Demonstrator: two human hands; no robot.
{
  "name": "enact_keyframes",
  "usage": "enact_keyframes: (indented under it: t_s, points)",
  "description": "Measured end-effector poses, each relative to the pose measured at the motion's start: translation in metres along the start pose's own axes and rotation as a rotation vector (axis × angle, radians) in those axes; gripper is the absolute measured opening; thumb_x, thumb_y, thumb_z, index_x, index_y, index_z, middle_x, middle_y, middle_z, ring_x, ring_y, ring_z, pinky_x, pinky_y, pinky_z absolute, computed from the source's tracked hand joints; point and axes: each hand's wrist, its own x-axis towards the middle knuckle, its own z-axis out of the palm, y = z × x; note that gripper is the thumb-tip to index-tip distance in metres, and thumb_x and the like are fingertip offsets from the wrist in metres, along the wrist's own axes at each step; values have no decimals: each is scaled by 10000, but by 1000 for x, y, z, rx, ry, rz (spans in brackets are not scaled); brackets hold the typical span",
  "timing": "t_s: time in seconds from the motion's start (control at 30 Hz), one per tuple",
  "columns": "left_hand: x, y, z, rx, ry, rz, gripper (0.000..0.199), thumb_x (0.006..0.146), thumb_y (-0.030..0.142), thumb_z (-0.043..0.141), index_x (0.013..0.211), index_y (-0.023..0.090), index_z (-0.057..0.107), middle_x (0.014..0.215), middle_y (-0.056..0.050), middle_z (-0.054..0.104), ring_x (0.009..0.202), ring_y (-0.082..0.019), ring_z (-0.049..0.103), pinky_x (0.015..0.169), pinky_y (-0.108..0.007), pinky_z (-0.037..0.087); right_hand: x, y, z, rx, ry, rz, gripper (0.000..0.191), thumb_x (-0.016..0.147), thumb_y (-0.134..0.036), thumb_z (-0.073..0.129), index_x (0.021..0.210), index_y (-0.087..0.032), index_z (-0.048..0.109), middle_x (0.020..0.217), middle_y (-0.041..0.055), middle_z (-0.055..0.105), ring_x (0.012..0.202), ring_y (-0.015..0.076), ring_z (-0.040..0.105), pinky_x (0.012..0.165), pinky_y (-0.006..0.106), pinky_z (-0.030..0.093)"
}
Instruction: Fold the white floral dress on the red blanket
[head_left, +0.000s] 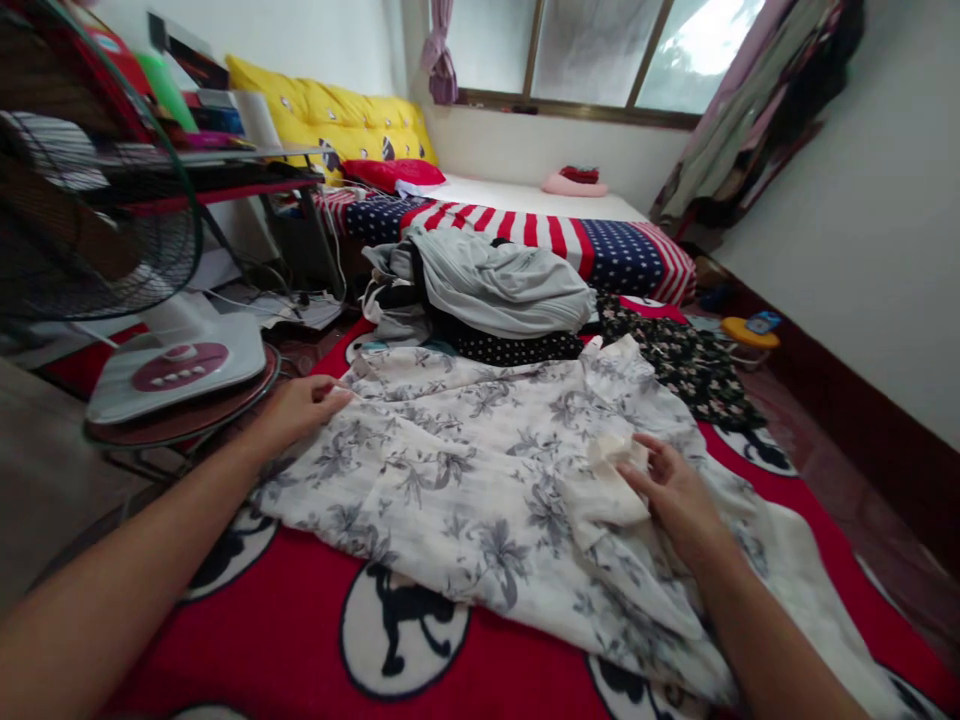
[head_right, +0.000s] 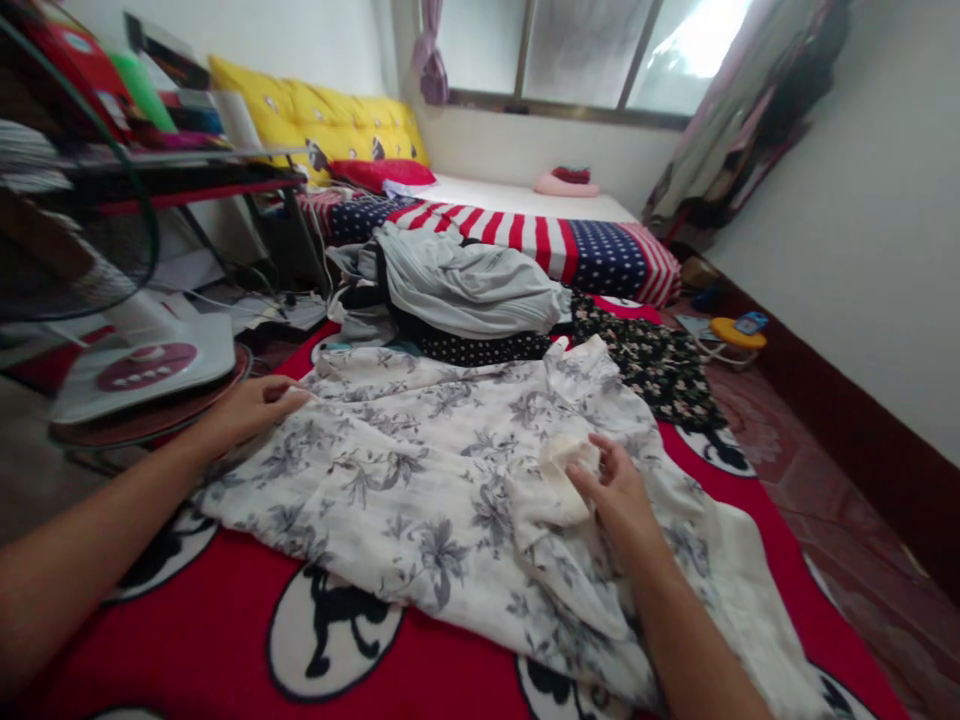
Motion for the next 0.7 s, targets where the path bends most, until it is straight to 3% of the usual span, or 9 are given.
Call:
enact_keyframes:
  t_s: [0.1,0.17,0.23,0.3,0.4,0.47,0.53,0.63,0.7]
  points:
    - [-11,1,-5,183,44,31,603,835,552,488,1206,86,578,824,-15,670,766,-212,599,681,-263,436,-7,-6,-5,-147,128,-189,666,679,-437,731,1251,-185,502,1347,167,527,1151,298,582,891,427,526]
    - [-19,7,-7,326,127,121,582,868,509,466,1277,99,527,965,-37,660,863,-240,608,784,-315,471,-20,-11,-12,-255,156,-311,563,747,-430,677,1233,-192,527,1358,153,519,1193,282,548,915,429,505]
    - [-30,20,-2,355,211,260,487,884,459,463,1253,153,551,1107,-48,633,993,-270,598,914,-382,463,-36,-16,-20,-348,122,-378,377,809,-408,625,1125,-203,605,1271,120,588,1130,254,580,889,402,509]
    - [-43,40,10,241,208,408,352,887,418,488,1141,211,618,1146,-27,634,1062,-266,593,994,-395,432,-53,-19,-28,-415,63,-353,233,834,-389,602,948,-197,670,1075,93,677,985,232,632,843,375,514]
    - [-66,80,42,12,-33,667,219,902,361,521,1007,253,680,1070,-11,679,1025,-210,623,960,-321,459,-73,-21,-38,-457,-14,-219,206,827,-377,604,807,-192,692,819,57,709,789,211,653,770,347,507]
    - [-82,108,67,-102,-245,834,222,929,288,491,1013,248,693,1059,-39,684,988,-178,632,900,-280,483,-81,-21,-42,-454,-44,-151,194,807,-367,621,796,-189,697,766,46,710,736,203,650,711,322,500]
    - [-95,133,93,-197,-371,954,254,939,203,451,1030,223,687,1058,-68,679,969,-162,632,868,-264,492,-86,-20,-43,-452,-74,-124,175,779,-352,643,789,-186,697,735,37,708,705,197,647,662,299,494]
    - [-106,160,128,-277,-449,1032,293,920,126,438,1093,204,660,1082,-85,665,984,-166,619,871,-277,498,-89,-19,-37,-498,-131,-151,133,771,-307,643,782,-189,704,728,31,709,691,188,645,655,285,490]
    - [-107,168,148,-302,-429,1013,297,901,115,468,1119,200,649,1103,-92,651,1012,-183,603,895,-306,497,-88,-17,-30,-585,-181,-218,124,796,-261,612,802,-201,720,773,36,716,732,188,648,692,287,483]
